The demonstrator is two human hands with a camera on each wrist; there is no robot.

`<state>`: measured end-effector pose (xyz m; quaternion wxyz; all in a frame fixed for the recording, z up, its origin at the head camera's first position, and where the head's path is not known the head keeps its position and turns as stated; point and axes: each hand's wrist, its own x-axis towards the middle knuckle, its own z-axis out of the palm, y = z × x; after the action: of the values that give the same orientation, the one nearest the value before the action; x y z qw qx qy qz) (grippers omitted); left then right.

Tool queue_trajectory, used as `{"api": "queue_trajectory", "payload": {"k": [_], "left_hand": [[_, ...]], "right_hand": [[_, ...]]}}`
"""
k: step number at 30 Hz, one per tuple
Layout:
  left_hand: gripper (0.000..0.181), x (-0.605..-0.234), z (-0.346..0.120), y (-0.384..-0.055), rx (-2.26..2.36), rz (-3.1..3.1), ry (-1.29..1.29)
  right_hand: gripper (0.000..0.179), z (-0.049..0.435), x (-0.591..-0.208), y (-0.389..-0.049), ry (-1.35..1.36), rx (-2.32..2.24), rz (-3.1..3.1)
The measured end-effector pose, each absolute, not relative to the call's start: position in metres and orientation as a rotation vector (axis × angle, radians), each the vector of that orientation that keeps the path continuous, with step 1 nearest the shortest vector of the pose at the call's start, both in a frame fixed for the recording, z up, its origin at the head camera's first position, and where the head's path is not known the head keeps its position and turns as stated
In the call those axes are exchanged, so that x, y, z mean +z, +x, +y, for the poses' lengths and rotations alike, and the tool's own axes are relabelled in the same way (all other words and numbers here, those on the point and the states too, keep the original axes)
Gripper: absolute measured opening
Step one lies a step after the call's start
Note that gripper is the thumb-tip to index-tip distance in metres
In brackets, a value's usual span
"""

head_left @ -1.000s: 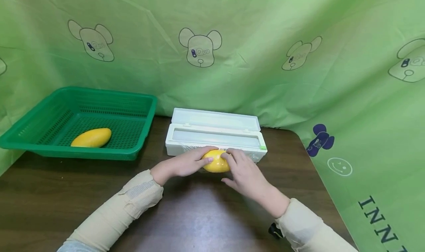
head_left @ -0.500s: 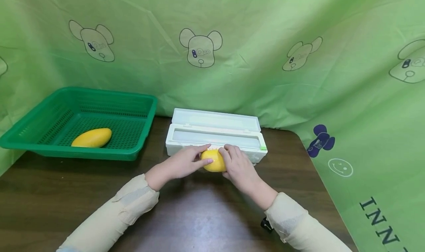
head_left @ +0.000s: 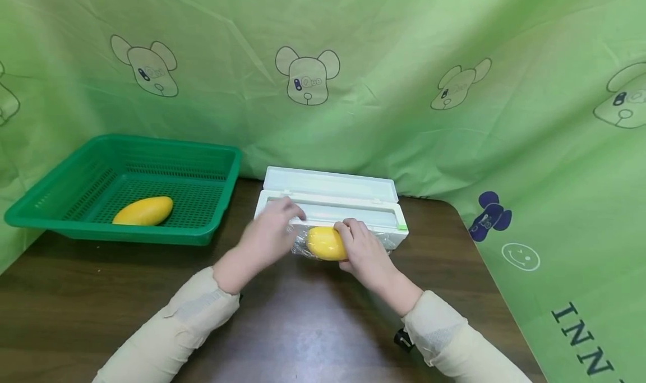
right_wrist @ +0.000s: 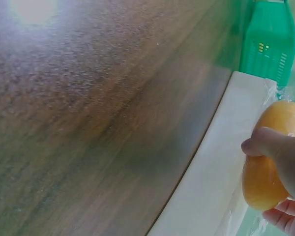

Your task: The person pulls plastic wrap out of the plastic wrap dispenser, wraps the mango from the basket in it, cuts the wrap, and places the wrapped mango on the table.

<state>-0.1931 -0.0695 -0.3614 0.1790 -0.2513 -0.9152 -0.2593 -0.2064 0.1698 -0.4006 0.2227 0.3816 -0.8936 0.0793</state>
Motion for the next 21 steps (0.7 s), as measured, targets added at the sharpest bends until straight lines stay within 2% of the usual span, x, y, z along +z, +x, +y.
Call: {"api": "queue_trajectory", "payload": {"k": [3,5,11,21], "left_hand": [[0.020,-0.371,-0.052,-0.187,-0.681,-2.524,-0.976],[0.029,-0.380,-0.044,-0.187,-0.619,-2.504,-1.078],[0.053,-0.395,-0.032,-0.198,-0.519,-2.486,-1.051],[0.061,-0.397,-0.031,-0.212,-0.610,-2.484,-0.966]], "right_hand": [[0.079,0.170,-0.401,-0.209,1.052,0.236,-2.480],[0.077,0.170,-0.400,-0.211,1.049,0.246,-2.492],[0.074,0.173,-0.396,-0.213,1.022,0.288,-2.533],[0.085,0.176,-0.389,-0.215,1.034,0.358,-2.538]]}}
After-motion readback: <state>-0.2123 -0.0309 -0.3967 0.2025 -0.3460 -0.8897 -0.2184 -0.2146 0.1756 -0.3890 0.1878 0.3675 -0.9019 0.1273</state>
